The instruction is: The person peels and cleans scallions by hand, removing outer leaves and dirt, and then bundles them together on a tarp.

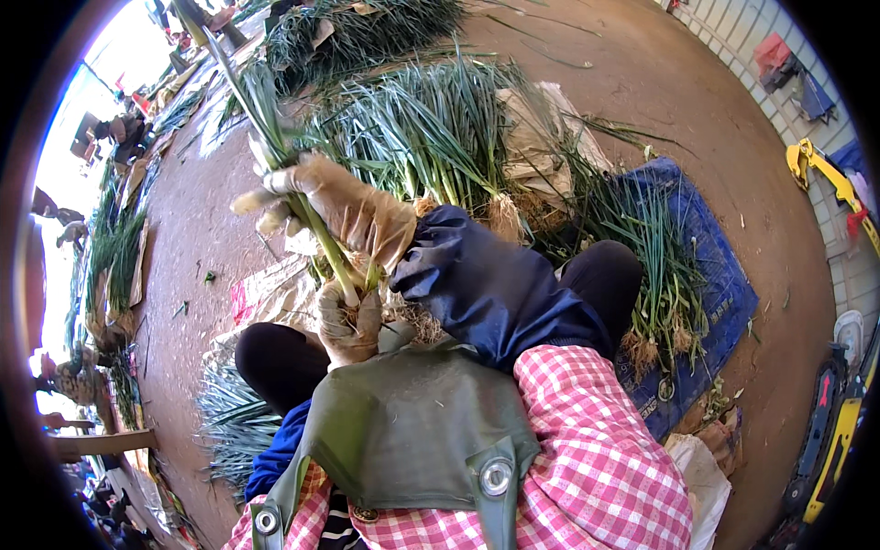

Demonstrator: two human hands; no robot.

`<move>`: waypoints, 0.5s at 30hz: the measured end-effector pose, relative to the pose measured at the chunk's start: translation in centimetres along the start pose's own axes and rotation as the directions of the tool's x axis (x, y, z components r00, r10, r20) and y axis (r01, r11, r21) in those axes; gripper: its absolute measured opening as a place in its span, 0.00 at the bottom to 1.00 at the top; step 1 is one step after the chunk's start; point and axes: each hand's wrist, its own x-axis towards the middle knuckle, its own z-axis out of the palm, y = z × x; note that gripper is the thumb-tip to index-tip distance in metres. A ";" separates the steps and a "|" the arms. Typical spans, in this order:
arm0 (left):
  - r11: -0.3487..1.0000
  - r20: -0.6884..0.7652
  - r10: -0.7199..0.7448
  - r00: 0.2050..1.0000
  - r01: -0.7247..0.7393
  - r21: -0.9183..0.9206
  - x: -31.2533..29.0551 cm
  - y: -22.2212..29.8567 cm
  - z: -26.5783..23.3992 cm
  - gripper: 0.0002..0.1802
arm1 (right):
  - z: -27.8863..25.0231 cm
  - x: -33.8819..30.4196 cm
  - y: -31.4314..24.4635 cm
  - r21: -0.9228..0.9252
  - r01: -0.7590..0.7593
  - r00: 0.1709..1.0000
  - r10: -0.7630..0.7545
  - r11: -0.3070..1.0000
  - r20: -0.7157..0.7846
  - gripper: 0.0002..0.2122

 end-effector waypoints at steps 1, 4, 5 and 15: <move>1.000 0.041 0.017 0.999 -0.016 -0.011 0.6 1.2 -0.4 0.11 | 1.2 -0.2 -1.3 -0.032 0.021 0.999 -0.020 0.999 0.026 0.14; 0.997 0.185 0.052 0.981 -0.061 0.046 3.4 4.3 -0.1 0.14 | 2.2 -0.4 -5.9 -0.197 0.226 0.969 -0.200 0.954 0.146 0.15; 0.996 0.204 0.070 0.976 -0.079 0.033 4.6 5.5 0.5 0.14 | 1.8 0.0 -7.0 -0.214 0.280 0.955 -0.249 0.936 0.163 0.15; 0.210 0.692 -0.412 0.593 0.801 -0.561 4.7 -2.2 8.3 0.22 | -12.4 -3.5 -4.2 -0.405 -0.059 0.947 -0.077 0.912 -0.313 0.20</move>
